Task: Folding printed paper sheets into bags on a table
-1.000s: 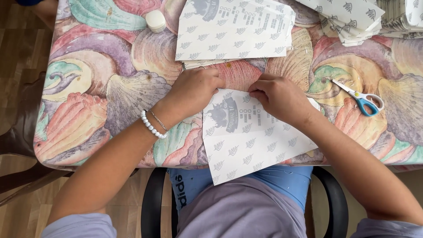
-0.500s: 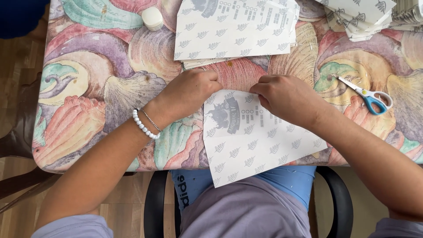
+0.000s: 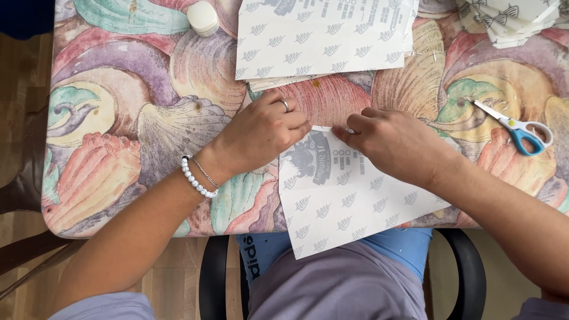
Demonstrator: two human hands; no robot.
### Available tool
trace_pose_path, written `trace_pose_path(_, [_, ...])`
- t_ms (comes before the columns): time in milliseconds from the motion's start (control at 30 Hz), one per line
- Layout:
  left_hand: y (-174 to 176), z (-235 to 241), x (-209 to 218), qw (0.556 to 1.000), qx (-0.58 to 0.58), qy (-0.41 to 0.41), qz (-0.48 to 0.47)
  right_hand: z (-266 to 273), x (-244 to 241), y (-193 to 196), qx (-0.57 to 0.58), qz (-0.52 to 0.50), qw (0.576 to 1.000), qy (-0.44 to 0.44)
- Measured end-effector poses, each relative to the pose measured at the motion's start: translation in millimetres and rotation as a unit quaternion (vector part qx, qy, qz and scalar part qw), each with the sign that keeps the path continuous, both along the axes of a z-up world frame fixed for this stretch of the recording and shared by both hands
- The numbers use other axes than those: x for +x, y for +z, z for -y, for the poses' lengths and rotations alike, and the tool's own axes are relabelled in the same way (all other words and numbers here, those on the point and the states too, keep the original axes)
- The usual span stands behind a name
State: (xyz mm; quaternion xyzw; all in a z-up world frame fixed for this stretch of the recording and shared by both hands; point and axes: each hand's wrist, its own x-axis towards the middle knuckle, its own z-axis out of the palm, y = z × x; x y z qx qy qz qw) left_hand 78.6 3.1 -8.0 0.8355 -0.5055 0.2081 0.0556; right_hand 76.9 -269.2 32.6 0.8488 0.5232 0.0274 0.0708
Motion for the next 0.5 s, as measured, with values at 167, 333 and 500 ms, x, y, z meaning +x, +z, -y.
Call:
trace_pose_path(167, [-7.3,1.2,-0.5,1.0,-0.004,-0.008,0.013,-9.8,-0.5,9.9,-0.016,-0.002,1.0,-0.001])
trace_pose_path(333, [-7.4,1.7,-2.4,1.0,0.015,-0.01,0.014,-18.1,-1.3,16.8,-0.055,-0.011,0.998,-0.014])
trace_pose_path(500, [4.6,2.3,-2.3,0.999,0.031,0.012,0.02,-18.3,-1.5,10.7,-0.032,-0.009,0.999,-0.02])
